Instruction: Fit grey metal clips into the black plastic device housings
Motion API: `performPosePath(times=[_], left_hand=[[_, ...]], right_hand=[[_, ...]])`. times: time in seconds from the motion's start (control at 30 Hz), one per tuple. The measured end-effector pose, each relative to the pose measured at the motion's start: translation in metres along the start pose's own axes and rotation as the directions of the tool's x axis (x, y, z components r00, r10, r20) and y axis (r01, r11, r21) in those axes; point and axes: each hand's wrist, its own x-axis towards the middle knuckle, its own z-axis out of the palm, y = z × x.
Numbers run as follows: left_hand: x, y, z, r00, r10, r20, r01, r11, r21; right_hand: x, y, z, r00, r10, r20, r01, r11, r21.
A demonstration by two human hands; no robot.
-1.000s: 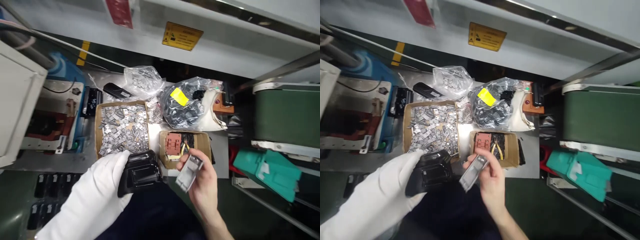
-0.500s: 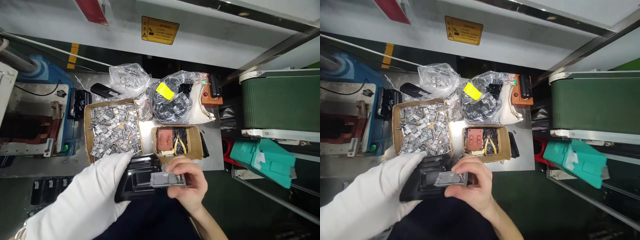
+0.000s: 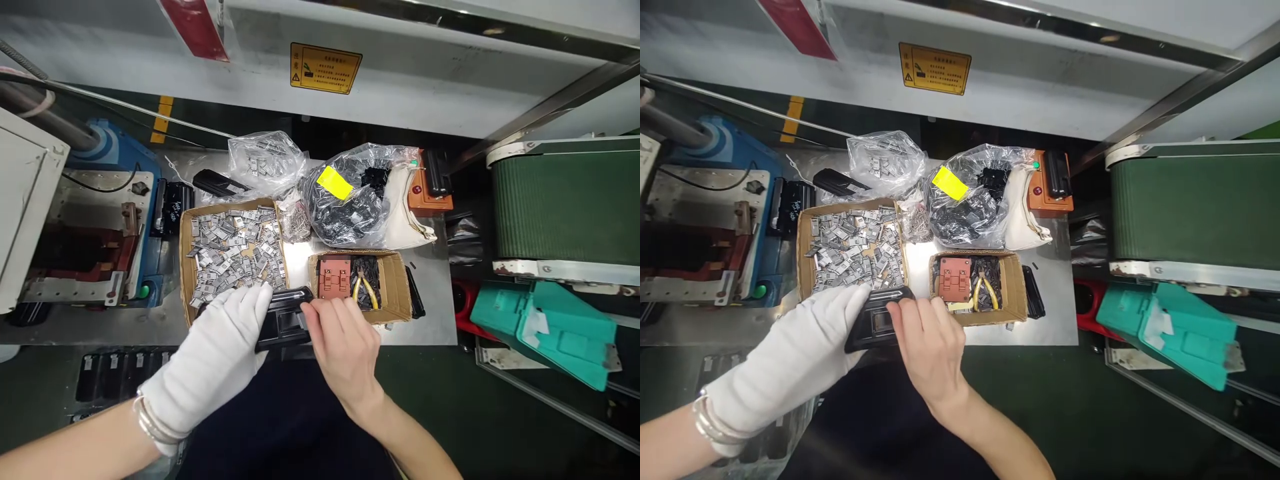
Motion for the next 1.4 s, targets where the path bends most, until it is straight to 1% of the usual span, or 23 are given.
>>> performPosePath(times=[0.1,0.23,0.3,0.4,0.5,0.6,0.67,0.77,0.83,0.9,0.97,1.0,1.03,1.07,1.1,1.13,1.17,1.2,1.23,1.27,1.3,1.33,1.4], left_hand=[[0.004,-0.001,0.007,0.999,-0.016,-0.030,0.017,1.000,0.017],[0.009,-0.003,0.014,0.997,-0.080,0.008,0.080,0.997,-0.017],[0.011,-0.004,0.017,0.996,-0.090,0.009,0.091,0.996,-0.027],[0.013,-0.003,0.021,0.996,-0.054,-0.067,0.055,0.998,0.016],[0.012,-0.001,0.026,0.989,-0.037,-0.144,0.041,0.999,0.022],[0.012,0.000,0.031,0.987,-0.063,-0.150,0.062,0.998,-0.010],[0.014,-0.001,0.032,0.987,-0.078,-0.140,0.080,0.997,0.004],[0.018,-0.005,0.031,0.986,-0.083,-0.144,0.087,0.996,0.019],[0.019,-0.008,0.029,0.991,-0.107,-0.082,0.105,0.994,-0.020],[0.019,-0.010,0.025,0.992,-0.127,-0.001,0.127,0.990,-0.055],[0.018,-0.012,0.022,0.990,-0.131,0.047,0.134,0.989,-0.063],[0.018,-0.012,0.019,0.991,-0.119,0.054,0.122,0.990,-0.064],[0.019,-0.013,0.017,0.994,-0.103,0.046,0.105,0.993,-0.059],[0.020,-0.014,0.015,0.996,-0.080,0.042,0.082,0.995,-0.051],[0.021,-0.016,0.012,0.998,-0.052,0.039,0.053,0.998,-0.038],[0.022,-0.017,0.009,0.999,-0.015,0.033,0.016,1.000,-0.019],[0.023,-0.019,0.006,1.000,0.017,0.019,-0.017,1.000,0.000],[0.024,-0.021,0.004,0.999,0.035,0.025,-0.035,0.999,0.007],[0.025,-0.023,0.002,0.997,0.038,0.064,-0.037,0.999,-0.010],[0.026,-0.025,0.001,0.992,0.029,0.124,-0.023,0.999,-0.042],[0.027,-0.026,0.000,0.981,0.012,0.191,0.002,0.997,-0.073],[0.028,-0.028,0.000,0.967,-0.003,0.256,0.030,0.995,-0.098],[0.031,-0.031,0.002,0.934,-0.023,0.357,0.071,0.990,-0.121]], right_hand=[[0.002,-0.004,0.007,0.999,0.018,-0.027,-0.020,0.997,-0.074],[0.007,-0.004,0.018,0.997,0.022,-0.076,-0.032,0.991,-0.127],[0.009,-0.004,0.024,0.996,0.006,-0.088,-0.019,0.990,-0.143],[0.009,-0.007,0.032,0.992,-0.031,-0.125,0.011,0.987,-0.158],[0.006,-0.015,0.038,0.987,-0.044,-0.154,0.022,0.990,-0.140],[0.002,-0.024,0.043,0.983,-0.013,-0.185,-0.008,0.993,-0.116],[0.000,-0.026,0.046,0.981,0.013,-0.192,-0.030,0.996,-0.087],[-0.006,-0.020,0.048,0.987,0.114,-0.115,-0.115,0.993,-0.001],[-0.013,-0.012,0.049,0.984,0.178,-0.029,-0.176,0.983,0.045],[-0.023,-0.005,0.050,0.979,0.198,0.036,-0.201,0.976,0.089],[-0.033,0.001,0.051,0.972,0.209,0.103,-0.225,0.957,0.182],[-0.037,0.003,0.050,0.957,0.244,0.156,-0.278,0.927,0.250],[-0.039,0.006,0.049,0.926,0.300,0.227,-0.364,0.867,0.339],[-0.040,0.009,0.047,0.876,0.365,0.315,-0.475,0.766,0.433],[-0.040,0.013,0.043,0.801,0.421,0.426,-0.597,0.622,0.507],[-0.038,0.016,0.039,0.707,0.451,0.545,-0.708,0.453,0.542],[-0.035,0.020,0.034,0.612,0.450,0.650,-0.788,0.285,0.545],[-0.031,0.023,0.028,0.534,0.424,0.731,-0.836,0.140,0.530],[-0.027,0.026,0.022,0.479,0.384,0.790,-0.860,0.026,0.509],[-0.023,0.028,0.016,0.447,0.340,0.827,-0.868,-0.056,0.493],[-0.019,0.029,0.011,0.442,0.298,0.846,-0.864,-0.112,0.491],[-0.015,0.029,0.008,0.453,0.268,0.850,-0.855,-0.139,0.499],[-0.010,0.026,0.005,0.473,0.227,0.852,-0.851,-0.133,0.508]])
